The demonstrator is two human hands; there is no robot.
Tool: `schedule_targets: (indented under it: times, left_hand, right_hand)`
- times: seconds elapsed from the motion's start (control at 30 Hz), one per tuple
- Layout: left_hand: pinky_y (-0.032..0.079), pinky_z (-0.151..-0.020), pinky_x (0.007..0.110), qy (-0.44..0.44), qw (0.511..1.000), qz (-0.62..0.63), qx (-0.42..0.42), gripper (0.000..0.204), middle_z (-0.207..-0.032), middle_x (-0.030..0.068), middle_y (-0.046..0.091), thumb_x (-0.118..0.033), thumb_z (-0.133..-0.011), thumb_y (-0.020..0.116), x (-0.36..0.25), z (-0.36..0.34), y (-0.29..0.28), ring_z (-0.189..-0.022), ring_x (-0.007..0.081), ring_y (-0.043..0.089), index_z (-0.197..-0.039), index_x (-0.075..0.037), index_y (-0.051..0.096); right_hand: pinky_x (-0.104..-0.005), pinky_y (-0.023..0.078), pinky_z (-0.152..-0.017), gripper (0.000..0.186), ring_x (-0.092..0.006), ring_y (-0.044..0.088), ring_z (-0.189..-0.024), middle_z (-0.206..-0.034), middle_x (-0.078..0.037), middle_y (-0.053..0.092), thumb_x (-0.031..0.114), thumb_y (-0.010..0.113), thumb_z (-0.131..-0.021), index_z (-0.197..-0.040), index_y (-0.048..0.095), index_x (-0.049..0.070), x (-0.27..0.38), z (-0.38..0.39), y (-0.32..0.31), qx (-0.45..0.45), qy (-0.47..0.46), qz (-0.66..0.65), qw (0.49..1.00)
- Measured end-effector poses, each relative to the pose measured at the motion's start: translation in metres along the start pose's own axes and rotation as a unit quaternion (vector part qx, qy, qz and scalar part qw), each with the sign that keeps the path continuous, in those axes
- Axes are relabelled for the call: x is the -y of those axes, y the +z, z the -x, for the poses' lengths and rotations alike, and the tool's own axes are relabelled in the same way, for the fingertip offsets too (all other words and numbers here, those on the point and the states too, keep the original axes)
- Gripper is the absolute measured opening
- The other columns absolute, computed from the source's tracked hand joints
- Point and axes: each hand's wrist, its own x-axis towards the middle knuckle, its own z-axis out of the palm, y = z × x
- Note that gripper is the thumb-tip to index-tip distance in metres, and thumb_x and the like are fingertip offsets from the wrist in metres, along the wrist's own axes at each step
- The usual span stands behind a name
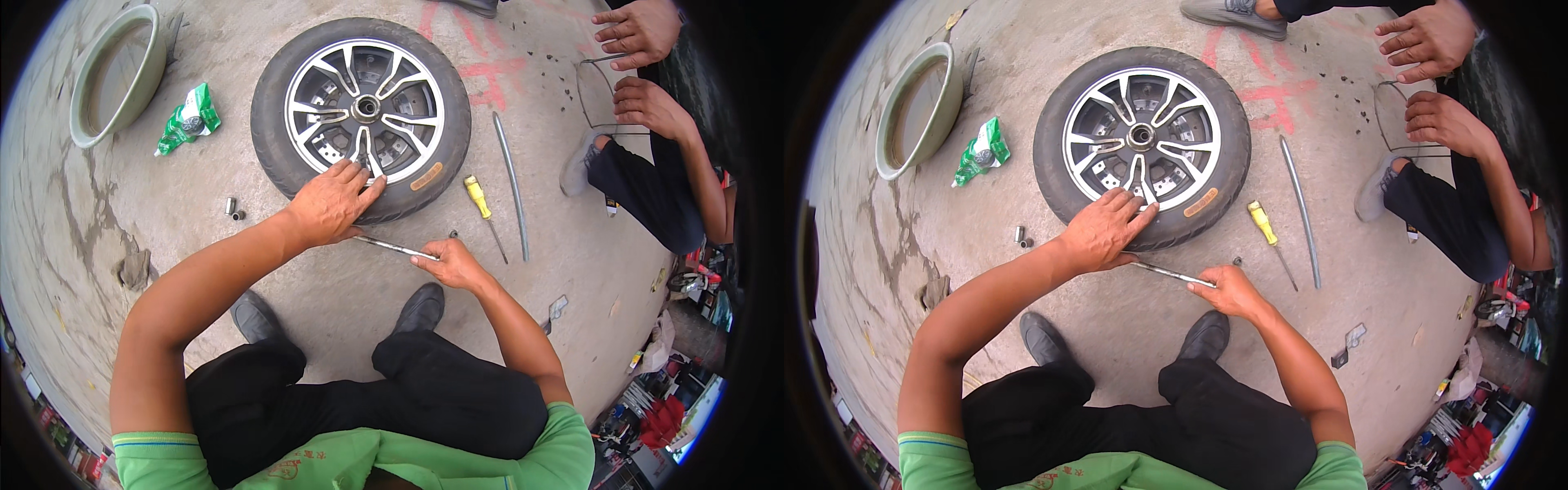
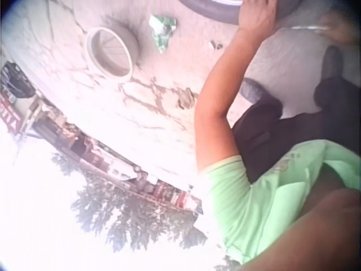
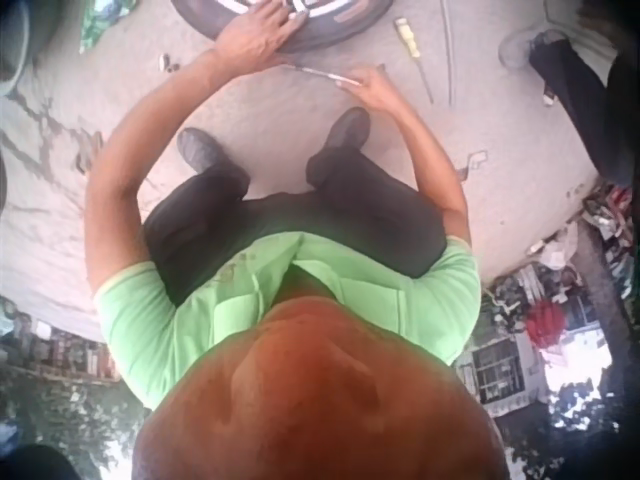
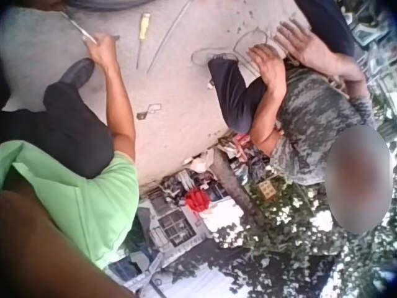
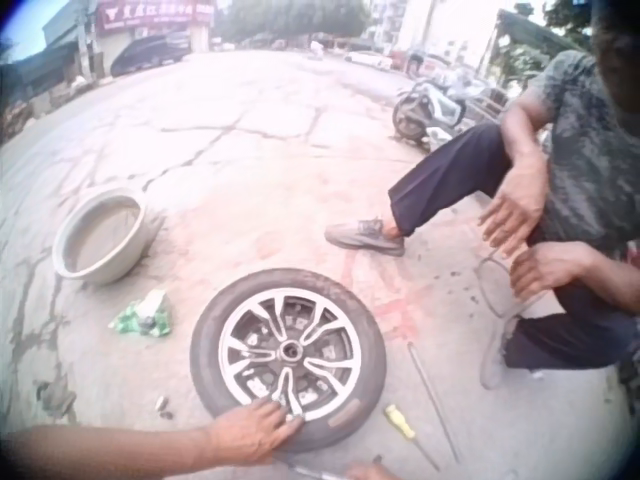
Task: The person sits on the ground and uses a socket wrench to remove a bolt from the center of a motorcycle tire. They then use a screwdriver to pry and adjust parts of the wheel rim, repeatedly inserting and removing a small metal piece from the hub area.
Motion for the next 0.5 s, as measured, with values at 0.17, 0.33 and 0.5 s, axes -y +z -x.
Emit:
schedule_targets:
  times: [0.17,0.33,0.5]
  left_hand:
    - [0.020,-0.125,0.050,-0.031,0.992,-0.118,0.035,0.110,-0.127,0.0259,0.058,-0.050,-0.076,0.084,-0.016,-0.017,0.012,-0.129,0.0356,0.054,-0.157,-0.003,0.026]
    - [0.017,-0.126,0.051,-0.052,0.989,-0.087,0.108,0.117,-0.114,0.0247,0.061,-0.053,-0.074,0.084,-0.019,-0.031,0.005,-0.120,0.0374,0.059,-0.159,-0.004,0.020]
    - [0.021,-0.125,0.051,-0.046,0.994,-0.060,0.073,0.121,-0.104,0.0219,0.061,-0.048,-0.070,0.087,-0.012,-0.027,0.003,-0.109,0.0372,0.063,-0.160,-0.005,0.019]
  right_hand:
    - [-0.0357,0.045,-0.059,0.039,-0.0137,0.051,-0.061,-0.062,-0.009,0.059,0.038,0.076,-0.092,-0.085,0.073,0.000,-0.017,0.014,-0.011,-0.007,0.008,0.003,1.000]
    - [-0.0361,0.044,-0.058,0.039,-0.0141,0.051,-0.059,-0.061,-0.009,0.058,0.039,0.077,-0.092,-0.083,0.073,0.000,-0.035,0.026,0.000,-0.012,0.041,-0.026,0.999]
    - [-0.0395,0.044,-0.057,0.043,-0.0216,0.054,-0.056,-0.061,-0.013,0.059,0.043,0.075,-0.092,-0.082,0.073,0.001,-0.036,0.030,0.008,-0.017,0.035,0.003,0.999]
